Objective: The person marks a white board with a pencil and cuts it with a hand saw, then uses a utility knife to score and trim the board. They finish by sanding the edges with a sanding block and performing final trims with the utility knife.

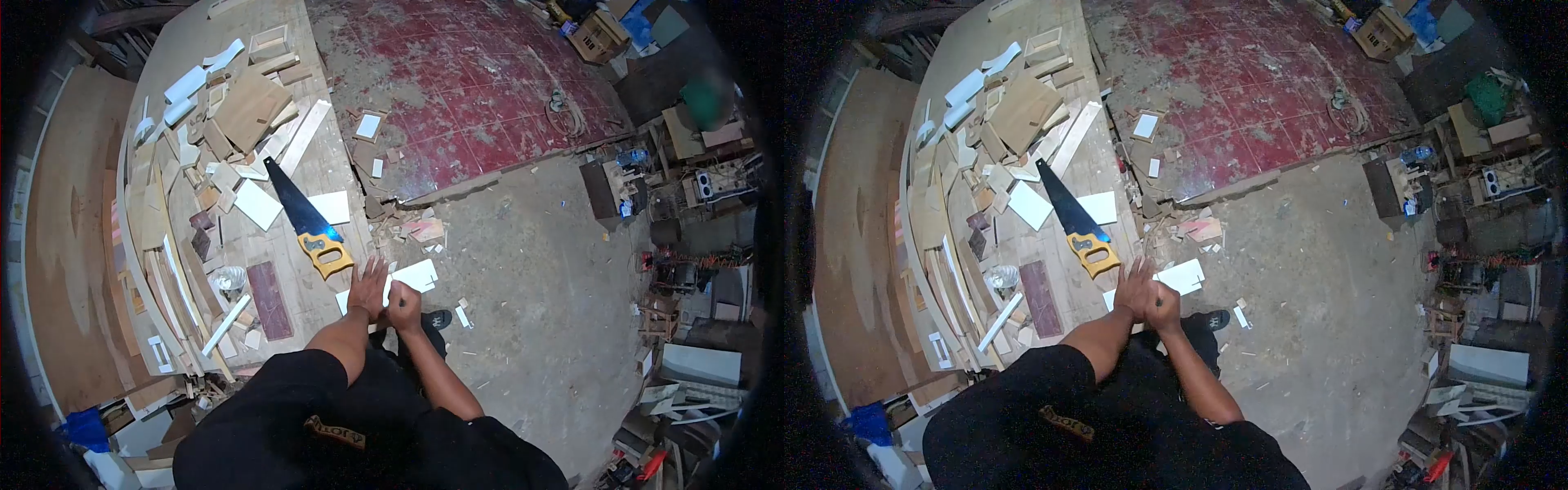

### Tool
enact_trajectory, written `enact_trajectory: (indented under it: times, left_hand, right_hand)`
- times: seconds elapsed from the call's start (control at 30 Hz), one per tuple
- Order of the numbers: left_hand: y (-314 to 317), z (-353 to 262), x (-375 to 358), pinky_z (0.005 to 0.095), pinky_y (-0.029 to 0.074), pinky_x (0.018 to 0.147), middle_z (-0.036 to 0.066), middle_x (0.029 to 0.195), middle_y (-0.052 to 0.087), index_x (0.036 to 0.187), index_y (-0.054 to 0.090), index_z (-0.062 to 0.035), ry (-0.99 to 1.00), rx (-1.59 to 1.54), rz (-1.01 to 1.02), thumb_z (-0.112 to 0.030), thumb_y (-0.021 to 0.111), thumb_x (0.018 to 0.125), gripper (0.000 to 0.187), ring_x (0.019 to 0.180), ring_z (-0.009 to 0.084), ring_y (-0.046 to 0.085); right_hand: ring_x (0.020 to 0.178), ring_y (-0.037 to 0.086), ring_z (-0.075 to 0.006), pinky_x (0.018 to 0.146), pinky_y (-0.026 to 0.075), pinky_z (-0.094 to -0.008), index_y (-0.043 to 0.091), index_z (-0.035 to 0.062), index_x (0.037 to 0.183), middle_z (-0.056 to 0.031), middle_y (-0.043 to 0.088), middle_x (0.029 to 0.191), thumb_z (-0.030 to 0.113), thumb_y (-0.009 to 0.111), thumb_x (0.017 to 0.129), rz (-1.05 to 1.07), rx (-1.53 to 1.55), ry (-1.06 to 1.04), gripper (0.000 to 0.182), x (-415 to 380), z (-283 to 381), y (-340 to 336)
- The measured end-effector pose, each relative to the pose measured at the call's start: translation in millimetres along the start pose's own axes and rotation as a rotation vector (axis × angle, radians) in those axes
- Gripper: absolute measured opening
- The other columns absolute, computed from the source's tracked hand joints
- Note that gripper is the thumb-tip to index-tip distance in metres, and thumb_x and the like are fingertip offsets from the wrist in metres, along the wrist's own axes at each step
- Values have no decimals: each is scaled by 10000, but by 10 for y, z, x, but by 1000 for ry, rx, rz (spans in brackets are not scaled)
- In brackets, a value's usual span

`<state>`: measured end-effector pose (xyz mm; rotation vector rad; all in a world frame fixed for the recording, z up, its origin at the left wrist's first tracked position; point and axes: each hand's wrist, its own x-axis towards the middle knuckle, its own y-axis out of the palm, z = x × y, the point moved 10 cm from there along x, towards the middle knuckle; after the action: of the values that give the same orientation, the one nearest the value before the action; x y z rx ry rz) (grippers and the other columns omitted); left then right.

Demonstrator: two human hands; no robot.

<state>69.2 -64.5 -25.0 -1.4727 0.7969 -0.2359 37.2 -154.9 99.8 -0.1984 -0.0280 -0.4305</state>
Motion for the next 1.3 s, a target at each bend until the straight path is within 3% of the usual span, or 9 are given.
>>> enact_trajectory:
  times: [0.07,0.1,0.37,0.6,0.83,0.93,1.07,1.23,1.3]
  left_hand:
    - [-299,-24,-33,575,59,1254,91,1707,139,1609,218,-80,-23,-64,136,-402,615,864,903,1585,280,81]
    - [-190,-31,-7,575,59,1254,91,1707,139,1609,218,-80,-18,-65,132,-402,615,864,903,1585,280,81]
    - [-353,-30,-41,580,38,1254,125,1696,163,1582,258,-14,1,-139,104,-474,580,847,925,1576,313,90]
    - [-75,-3,14,577,43,1254,101,1704,149,1591,253,-60,-9,-101,56,-477,647,821,961,1584,279,80]
    - [-358,-48,-75,580,31,1253,102,1699,171,1587,266,-58,1,-58,164,-461,678,794,981,1585,285,77]
    - [-155,-10,20,593,21,1248,123,1692,188,1596,267,-69,17,-25,-5,-468,568,861,889,1582,307,70]
    - [-305,-45,-48,589,46,1249,115,1693,189,1598,253,-63,3,-34,137,-469,560,880,880,1582,313,68]
    - [-221,-35,-2,581,72,1250,83,1702,175,1583,292,-63,-9,-84,95,-268,482,945,696,1580,283,112]
    - [138,9,45,591,75,1247,97,1700,172,1575,324,-91,5,6,6,-364,492,944,708,1579,308,93]
  right_hand:
    - [603,571,-150,551,446,-359,559,-25,751,-115,551,628,145,522,1033,73,54,172,331,-181,-592,72]
    - [590,555,-142,540,437,-350,541,-11,731,-89,539,612,145,529,1028,51,13,-47,336,-159,-562,53]
    - [554,456,-123,523,394,-344,502,-11,707,-67,477,585,142,503,1035,-20,-1,-63,362,-66,-179,-123]
    - [584,539,-179,560,462,-368,574,-50,790,-200,552,659,118,531,998,-29,21,53,271,120,81,-75]
    - [576,433,-78,513,356,-318,521,4,721,-2,492,602,192,504,1056,-23,126,144,384,91,-787,142]
    - [577,428,-72,514,349,-305,524,6,731,14,474,600,186,511,1053,-66,73,8,369,-25,-322,76]
    - [568,430,-76,510,352,-310,521,4,719,11,468,576,202,498,1057,-20,128,140,392,-136,-1104,140]
    - [558,446,-125,517,381,-360,524,-4,715,-57,481,571,217,485,1056,-194,76,76,408,113,-43,-8]
    - [561,445,-132,520,384,-367,527,-13,728,-88,474,575,214,487,1053,-149,44,31,399,49,99,-17]
